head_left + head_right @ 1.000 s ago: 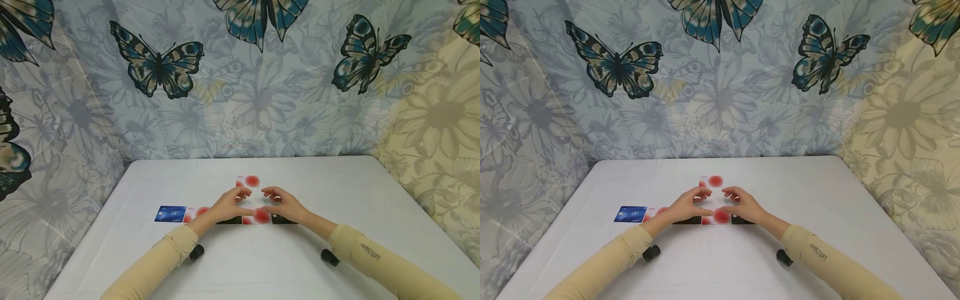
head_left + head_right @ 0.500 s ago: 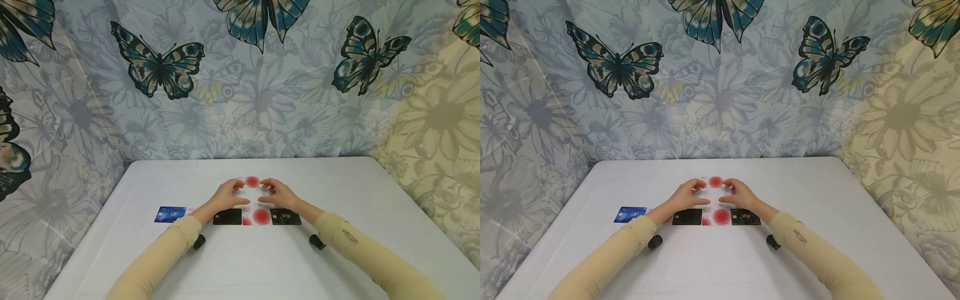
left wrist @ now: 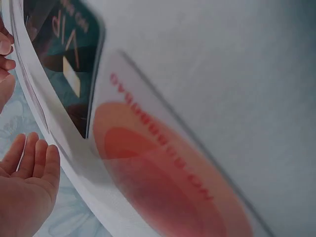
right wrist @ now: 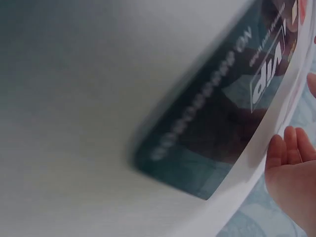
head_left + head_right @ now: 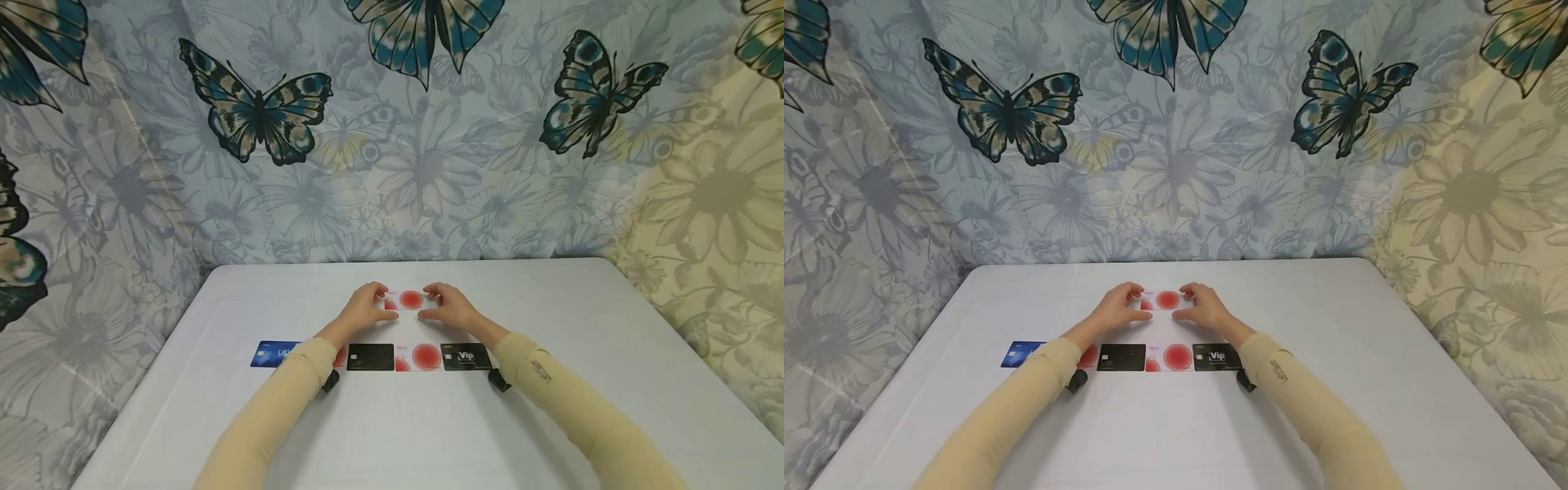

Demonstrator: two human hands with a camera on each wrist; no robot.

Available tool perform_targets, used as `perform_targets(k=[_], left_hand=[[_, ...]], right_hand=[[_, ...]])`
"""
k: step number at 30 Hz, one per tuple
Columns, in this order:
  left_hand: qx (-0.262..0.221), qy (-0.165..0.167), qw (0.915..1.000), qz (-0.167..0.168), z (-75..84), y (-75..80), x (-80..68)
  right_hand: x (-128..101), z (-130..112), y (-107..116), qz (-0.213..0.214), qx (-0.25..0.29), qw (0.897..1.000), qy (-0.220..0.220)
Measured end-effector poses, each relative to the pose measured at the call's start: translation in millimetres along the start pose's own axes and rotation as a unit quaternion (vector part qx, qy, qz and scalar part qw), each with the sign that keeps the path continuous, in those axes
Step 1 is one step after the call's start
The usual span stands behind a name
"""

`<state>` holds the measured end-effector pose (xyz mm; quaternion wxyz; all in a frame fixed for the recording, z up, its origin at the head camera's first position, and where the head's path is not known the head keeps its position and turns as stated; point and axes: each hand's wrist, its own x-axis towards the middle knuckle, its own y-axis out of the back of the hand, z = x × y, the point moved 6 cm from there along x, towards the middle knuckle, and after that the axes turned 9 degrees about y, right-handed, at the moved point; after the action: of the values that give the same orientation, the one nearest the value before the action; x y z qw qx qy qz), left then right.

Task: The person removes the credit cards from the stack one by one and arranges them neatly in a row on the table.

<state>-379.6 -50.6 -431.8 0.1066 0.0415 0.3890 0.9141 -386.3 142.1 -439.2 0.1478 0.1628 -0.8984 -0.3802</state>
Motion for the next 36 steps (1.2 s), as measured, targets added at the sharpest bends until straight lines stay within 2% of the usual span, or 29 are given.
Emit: perform_targets(k=[5, 16, 36], left_hand=[[0.013, 0.009, 0.9999, -0.004, -1.3, 1.3, 7.7], [0.055, 0.029, 0.9980, -0.011, -6.4, -4.1, 20.1], [0.060, 0.033, 0.9976, -0.002, -8.6, -4.9, 24.3]], right_hand=[[8.5, 2.6, -0.4, 0.001, -0.011, 1.000, -0.009], [17.1, 5.1, -2.8, -0.027, -0.035, 0.998, -0.039], [24.7, 8.7, -3.8, -0.060, -0.032, 0.996, -0.057]])
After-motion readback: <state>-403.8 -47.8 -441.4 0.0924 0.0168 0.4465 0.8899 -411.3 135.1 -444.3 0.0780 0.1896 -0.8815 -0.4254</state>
